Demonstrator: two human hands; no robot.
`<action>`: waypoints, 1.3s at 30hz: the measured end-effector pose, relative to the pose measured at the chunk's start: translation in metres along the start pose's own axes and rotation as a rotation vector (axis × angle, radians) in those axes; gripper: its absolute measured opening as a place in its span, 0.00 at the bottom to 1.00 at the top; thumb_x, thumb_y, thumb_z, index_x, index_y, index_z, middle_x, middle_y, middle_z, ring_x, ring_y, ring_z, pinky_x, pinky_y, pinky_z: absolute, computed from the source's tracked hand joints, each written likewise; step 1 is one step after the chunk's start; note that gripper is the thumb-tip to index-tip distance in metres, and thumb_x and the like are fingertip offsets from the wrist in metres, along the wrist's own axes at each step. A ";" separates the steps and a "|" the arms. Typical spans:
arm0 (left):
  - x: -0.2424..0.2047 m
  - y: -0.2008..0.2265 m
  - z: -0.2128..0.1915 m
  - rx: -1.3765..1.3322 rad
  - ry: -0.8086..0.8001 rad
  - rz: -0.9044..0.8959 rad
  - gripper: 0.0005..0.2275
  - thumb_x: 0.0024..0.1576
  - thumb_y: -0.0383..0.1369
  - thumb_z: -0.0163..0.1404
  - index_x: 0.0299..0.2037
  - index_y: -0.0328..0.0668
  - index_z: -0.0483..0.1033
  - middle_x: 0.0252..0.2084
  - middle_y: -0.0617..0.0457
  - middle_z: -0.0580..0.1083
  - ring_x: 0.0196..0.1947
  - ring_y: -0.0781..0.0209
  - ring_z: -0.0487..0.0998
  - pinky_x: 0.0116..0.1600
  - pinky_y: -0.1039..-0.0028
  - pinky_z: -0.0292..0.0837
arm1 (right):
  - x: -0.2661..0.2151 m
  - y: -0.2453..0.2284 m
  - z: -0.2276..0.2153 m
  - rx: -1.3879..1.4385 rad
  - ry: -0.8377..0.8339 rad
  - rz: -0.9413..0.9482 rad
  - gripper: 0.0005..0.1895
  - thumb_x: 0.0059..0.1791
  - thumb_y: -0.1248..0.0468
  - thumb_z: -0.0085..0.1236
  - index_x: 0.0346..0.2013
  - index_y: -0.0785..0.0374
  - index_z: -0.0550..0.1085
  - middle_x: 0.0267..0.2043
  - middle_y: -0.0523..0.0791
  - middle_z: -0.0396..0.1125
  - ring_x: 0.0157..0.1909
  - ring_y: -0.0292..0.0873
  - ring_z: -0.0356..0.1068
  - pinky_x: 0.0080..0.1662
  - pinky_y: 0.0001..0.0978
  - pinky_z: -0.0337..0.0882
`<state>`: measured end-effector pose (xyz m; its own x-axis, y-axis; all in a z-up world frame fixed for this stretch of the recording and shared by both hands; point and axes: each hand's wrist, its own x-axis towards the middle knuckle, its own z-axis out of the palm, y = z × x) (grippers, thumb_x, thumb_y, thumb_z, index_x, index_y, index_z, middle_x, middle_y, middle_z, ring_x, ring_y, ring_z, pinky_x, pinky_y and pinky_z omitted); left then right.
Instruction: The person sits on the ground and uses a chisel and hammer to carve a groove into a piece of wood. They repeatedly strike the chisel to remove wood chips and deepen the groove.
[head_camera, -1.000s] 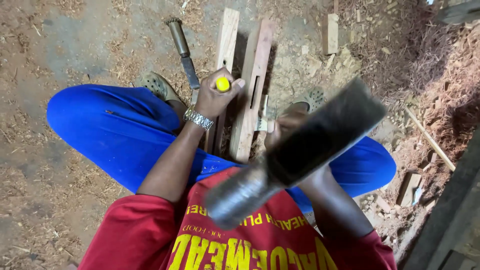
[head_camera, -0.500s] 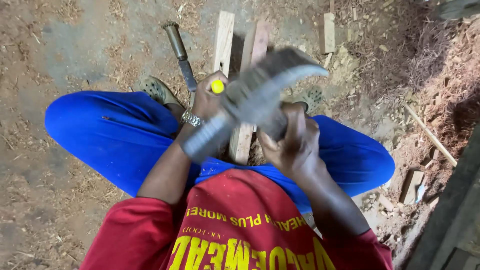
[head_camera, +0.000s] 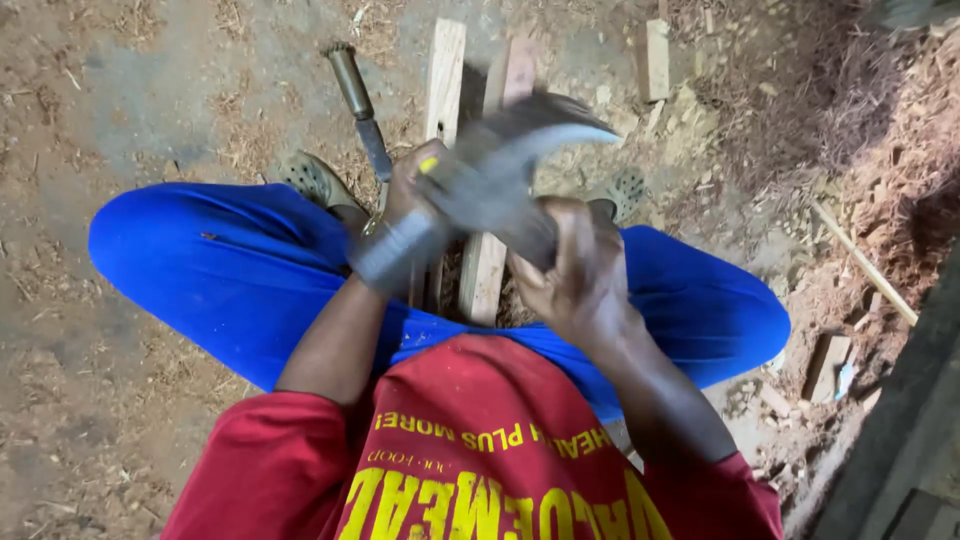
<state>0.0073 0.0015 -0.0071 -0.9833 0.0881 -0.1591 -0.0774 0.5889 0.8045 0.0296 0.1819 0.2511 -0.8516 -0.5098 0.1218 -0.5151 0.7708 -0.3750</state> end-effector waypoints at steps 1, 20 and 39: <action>0.006 0.000 -0.004 0.002 0.010 0.008 0.08 0.63 0.37 0.52 0.46 0.45 0.77 0.46 0.51 0.77 0.47 0.60 0.78 0.52 0.73 0.73 | -0.001 0.011 0.018 -0.004 0.009 -0.008 0.20 0.42 0.65 0.64 0.45 0.58 0.67 0.32 0.52 0.72 0.31 0.58 0.73 0.36 0.46 0.73; 0.016 0.002 -0.019 -0.304 0.217 0.353 0.13 0.52 0.29 0.63 0.46 0.36 0.78 0.44 0.45 0.80 0.46 0.54 0.80 0.52 0.65 0.77 | -0.019 0.052 0.076 0.117 -0.201 0.200 0.31 0.45 0.63 0.64 0.56 0.72 0.61 0.33 0.60 0.71 0.31 0.64 0.74 0.34 0.54 0.72; 0.018 0.033 -0.002 -0.419 0.381 0.067 0.14 0.56 0.32 0.63 0.23 0.40 0.71 0.21 0.56 0.70 0.22 0.69 0.68 0.30 0.72 0.66 | -0.090 0.071 0.037 0.251 0.453 0.486 0.11 0.53 0.70 0.66 0.45 0.63 0.72 0.31 0.45 0.66 0.27 0.37 0.64 0.31 0.32 0.66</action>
<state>-0.0136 0.0211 0.0171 -0.9723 -0.2274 0.0550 0.0047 0.2158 0.9764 0.0732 0.2682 0.1797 -0.9642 0.1199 0.2367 -0.0754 0.7314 -0.6777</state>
